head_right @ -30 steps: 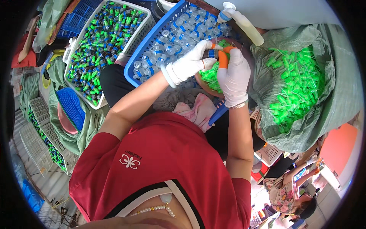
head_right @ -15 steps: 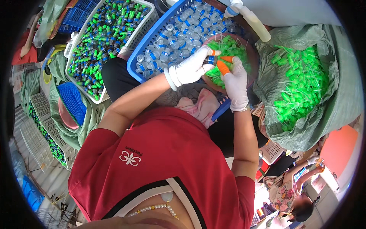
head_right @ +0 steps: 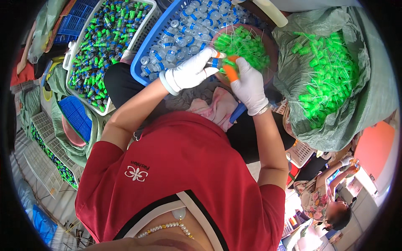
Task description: Manually assembling small plastic spray nozzle components and sorting them into bins.
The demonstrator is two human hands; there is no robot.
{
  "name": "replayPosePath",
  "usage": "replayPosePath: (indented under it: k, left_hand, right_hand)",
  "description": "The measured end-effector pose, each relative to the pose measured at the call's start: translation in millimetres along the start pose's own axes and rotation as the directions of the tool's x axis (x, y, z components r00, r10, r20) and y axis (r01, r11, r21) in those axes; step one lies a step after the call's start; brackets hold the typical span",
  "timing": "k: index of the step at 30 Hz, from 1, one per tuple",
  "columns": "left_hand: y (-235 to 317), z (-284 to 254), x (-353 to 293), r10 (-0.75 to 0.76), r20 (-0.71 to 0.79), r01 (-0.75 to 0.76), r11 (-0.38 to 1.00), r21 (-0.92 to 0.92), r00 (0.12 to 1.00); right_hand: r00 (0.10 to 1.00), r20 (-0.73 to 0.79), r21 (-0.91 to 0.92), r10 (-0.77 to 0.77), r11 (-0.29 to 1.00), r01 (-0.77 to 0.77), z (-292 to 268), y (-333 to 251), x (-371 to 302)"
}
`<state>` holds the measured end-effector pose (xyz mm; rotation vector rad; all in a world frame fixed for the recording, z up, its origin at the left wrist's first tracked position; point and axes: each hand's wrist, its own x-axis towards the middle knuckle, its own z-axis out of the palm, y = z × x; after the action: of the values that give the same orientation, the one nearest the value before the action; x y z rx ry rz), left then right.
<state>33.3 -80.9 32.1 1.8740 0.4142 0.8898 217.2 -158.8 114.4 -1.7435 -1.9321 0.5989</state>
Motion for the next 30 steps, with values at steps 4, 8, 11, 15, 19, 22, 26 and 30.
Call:
replayPosePath:
  k: [4,8,11,15,19,22,26,30]
  left_hand:
    - [6.0,-14.1,-5.0,-0.462,0.366,0.587,0.693,-0.419,0.808]
    - [7.2,-5.2,-16.9,-0.074,0.074,0.075,0.997,-0.011,0.995]
    - [9.8,-9.7,-25.4,-0.086,0.035,0.084,0.995,0.059,0.996]
    - [1.3,-57.1,-39.6,-0.036,-0.106,0.071,0.936,0.345,0.994]
    - [-18.5,-165.1,-67.6,0.001,-0.48,0.455,0.318,0.832,0.877]
    - [-14.9,-166.2,-60.2,0.015,-0.5,0.49,0.174,0.854,0.866]
    - [-21.7,-110.6,-31.4,-0.101,-0.33,0.344,0.329,0.879,0.939]
    - [-56.9,-64.4,-7.4,-0.181,-0.257,0.3,0.276,0.913,0.949]
  right_hand:
    - [0.993,-0.042,-0.12,-0.108,0.987,0.103,19.0,7.4,-7.8]
    - [0.983,-0.02,0.379,0.181,0.912,-0.16,59.7,21.6,-16.3]
    - [0.953,0.079,0.567,0.292,0.773,-0.284,69.9,20.0,-10.0]
    - [0.994,-0.028,0.217,0.108,0.971,-0.1,53.0,6.7,19.3]
    - [0.961,-0.171,-0.497,-0.219,0.861,0.108,43.1,16.8,48.9]
    - [0.977,-0.091,-0.664,-0.192,0.743,0.084,49.5,30.0,64.0]
    - [0.971,-0.016,-0.696,-0.239,0.7,0.161,65.6,37.2,79.8]
    - [0.984,-0.007,-0.72,-0.178,0.684,0.118,69.3,47.4,79.4]
